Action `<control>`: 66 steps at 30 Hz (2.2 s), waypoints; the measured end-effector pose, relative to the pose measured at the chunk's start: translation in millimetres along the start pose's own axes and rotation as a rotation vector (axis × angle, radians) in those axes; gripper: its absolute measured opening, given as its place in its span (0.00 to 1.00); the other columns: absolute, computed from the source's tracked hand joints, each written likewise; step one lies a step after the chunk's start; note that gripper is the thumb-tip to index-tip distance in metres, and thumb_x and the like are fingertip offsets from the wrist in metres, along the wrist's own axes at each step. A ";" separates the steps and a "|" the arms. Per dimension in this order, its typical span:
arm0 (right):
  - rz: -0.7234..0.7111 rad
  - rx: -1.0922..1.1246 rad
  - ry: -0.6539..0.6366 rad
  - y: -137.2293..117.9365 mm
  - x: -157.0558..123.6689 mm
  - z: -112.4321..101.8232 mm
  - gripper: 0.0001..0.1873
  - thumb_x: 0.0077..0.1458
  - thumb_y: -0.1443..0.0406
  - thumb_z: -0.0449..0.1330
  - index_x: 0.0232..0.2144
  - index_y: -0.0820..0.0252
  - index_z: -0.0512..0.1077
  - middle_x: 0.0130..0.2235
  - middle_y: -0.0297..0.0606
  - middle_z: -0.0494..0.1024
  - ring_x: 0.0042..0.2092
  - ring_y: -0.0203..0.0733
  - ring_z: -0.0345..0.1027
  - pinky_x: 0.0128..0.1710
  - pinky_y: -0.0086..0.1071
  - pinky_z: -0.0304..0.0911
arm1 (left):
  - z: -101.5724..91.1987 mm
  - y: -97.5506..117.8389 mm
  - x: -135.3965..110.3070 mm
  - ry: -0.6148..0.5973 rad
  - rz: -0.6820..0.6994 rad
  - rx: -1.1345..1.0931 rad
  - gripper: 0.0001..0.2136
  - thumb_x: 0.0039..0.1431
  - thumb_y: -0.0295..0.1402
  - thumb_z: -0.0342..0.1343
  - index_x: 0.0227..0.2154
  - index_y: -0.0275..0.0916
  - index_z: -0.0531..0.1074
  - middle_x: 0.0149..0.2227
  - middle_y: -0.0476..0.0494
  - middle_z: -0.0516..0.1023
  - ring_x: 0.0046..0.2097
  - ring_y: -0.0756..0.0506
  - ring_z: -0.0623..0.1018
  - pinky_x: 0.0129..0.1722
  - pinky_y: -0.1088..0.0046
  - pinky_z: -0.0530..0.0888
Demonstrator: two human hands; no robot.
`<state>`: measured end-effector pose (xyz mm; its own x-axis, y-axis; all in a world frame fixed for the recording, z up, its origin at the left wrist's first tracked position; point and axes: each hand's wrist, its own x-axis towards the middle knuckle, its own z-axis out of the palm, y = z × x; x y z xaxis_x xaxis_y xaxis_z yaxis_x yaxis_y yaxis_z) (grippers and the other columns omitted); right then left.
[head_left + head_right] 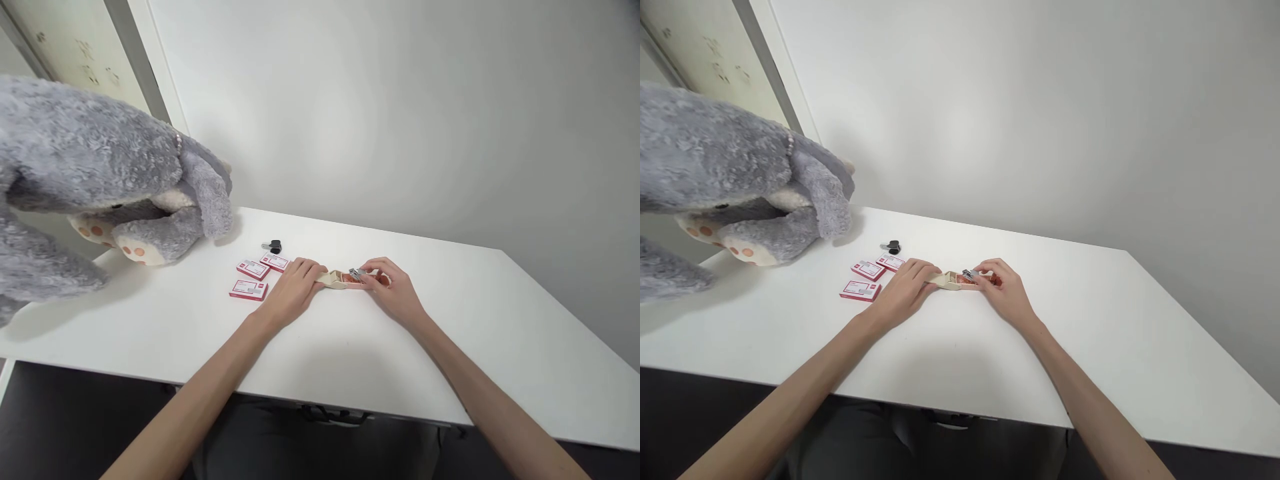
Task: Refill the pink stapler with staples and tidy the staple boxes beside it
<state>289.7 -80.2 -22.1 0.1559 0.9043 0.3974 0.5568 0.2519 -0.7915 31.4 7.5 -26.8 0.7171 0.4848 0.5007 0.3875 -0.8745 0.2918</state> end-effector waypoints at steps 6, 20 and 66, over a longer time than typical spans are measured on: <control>-0.016 0.040 -0.017 1.9 -1.1 3.4 0.13 0.64 0.51 0.65 0.40 0.50 0.80 0.48 0.42 0.78 0.40 0.45 0.75 0.38 0.40 0.74 | -0.8 0.1 -0.1 0.002 0.012 -0.011 0.10 0.75 0.32 0.48 0.53 0.40 0.69 0.52 0.38 0.77 0.54 0.37 0.72 0.53 0.54 0.72; 0.030 0.024 0.026 3.6 -3.4 8.6 0.18 0.53 0.50 0.74 0.44 0.46 0.82 0.51 0.42 0.80 0.54 0.55 0.74 0.47 0.51 0.79 | 0.5 0.3 -0.9 0.000 0.009 -0.069 0.09 0.76 0.33 0.47 0.52 0.41 0.68 0.52 0.38 0.76 0.55 0.37 0.71 0.54 0.54 0.72; 0.130 0.344 0.060 -28.7 -14.6 13.2 0.21 0.57 0.53 0.72 0.50 0.50 0.78 0.52 0.43 0.84 0.55 0.54 0.77 0.56 0.52 0.73 | -6.3 11.4 -5.3 -0.167 -0.230 -0.417 0.26 0.68 0.40 0.60 0.63 0.43 0.58 0.56 0.35 0.79 0.51 0.38 0.82 0.48 0.59 0.77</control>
<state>260.7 -96.0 -11.3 0.2605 0.9172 0.3015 0.2241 0.2463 -0.9429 28.4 -4.9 -21.0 0.7365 0.6252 0.2583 0.3061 -0.6486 0.6969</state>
